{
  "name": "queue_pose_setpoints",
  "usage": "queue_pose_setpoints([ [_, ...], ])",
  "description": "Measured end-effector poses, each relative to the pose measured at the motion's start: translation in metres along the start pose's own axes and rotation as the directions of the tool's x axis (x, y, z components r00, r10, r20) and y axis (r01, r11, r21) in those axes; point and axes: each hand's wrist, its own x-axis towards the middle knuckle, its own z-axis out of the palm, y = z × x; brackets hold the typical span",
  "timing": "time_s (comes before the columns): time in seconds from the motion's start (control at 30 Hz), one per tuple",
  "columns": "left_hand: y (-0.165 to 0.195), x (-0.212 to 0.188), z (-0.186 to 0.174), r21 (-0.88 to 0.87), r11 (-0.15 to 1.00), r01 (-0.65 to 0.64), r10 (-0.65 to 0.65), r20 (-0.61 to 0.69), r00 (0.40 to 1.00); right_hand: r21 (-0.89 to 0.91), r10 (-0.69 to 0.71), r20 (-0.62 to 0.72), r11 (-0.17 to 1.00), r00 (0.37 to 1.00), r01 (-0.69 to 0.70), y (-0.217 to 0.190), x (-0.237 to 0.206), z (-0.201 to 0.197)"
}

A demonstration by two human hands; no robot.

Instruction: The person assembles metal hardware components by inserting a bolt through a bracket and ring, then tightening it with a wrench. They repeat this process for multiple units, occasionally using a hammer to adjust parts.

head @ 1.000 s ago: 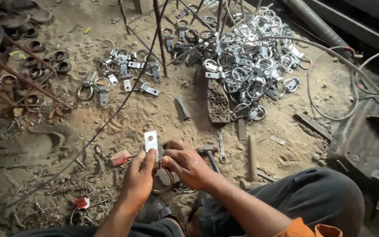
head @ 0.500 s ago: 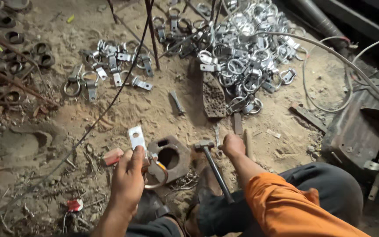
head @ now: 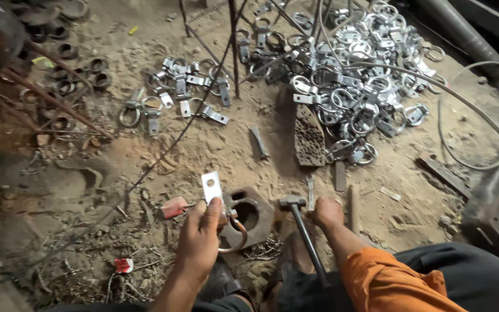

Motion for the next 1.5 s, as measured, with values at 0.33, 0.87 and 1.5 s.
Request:
queue_pose_setpoints([
  [0.33, -0.004, 0.006, 0.004, 0.043, 0.999, -0.028, 0.032, -0.086, 0.996, 0.094, 0.076, 0.150, 0.991, 0.986, -0.091, -0.012, -0.009, -0.019],
  [0.87, 0.001, 0.005, 0.000, 0.037, 0.994, -0.101, 0.103, -0.070, 0.992, 0.109, 0.062, -0.185, 0.993, 0.981, -0.042, -0.005, 0.005, -0.064],
  [1.5, 0.006, 0.008, -0.007, -0.095, 0.980, -0.174, 0.165, -0.097, 0.981, 0.659, -0.226, 0.187, 0.751, 0.956, 0.048, -0.063, -0.027, -0.058],
])
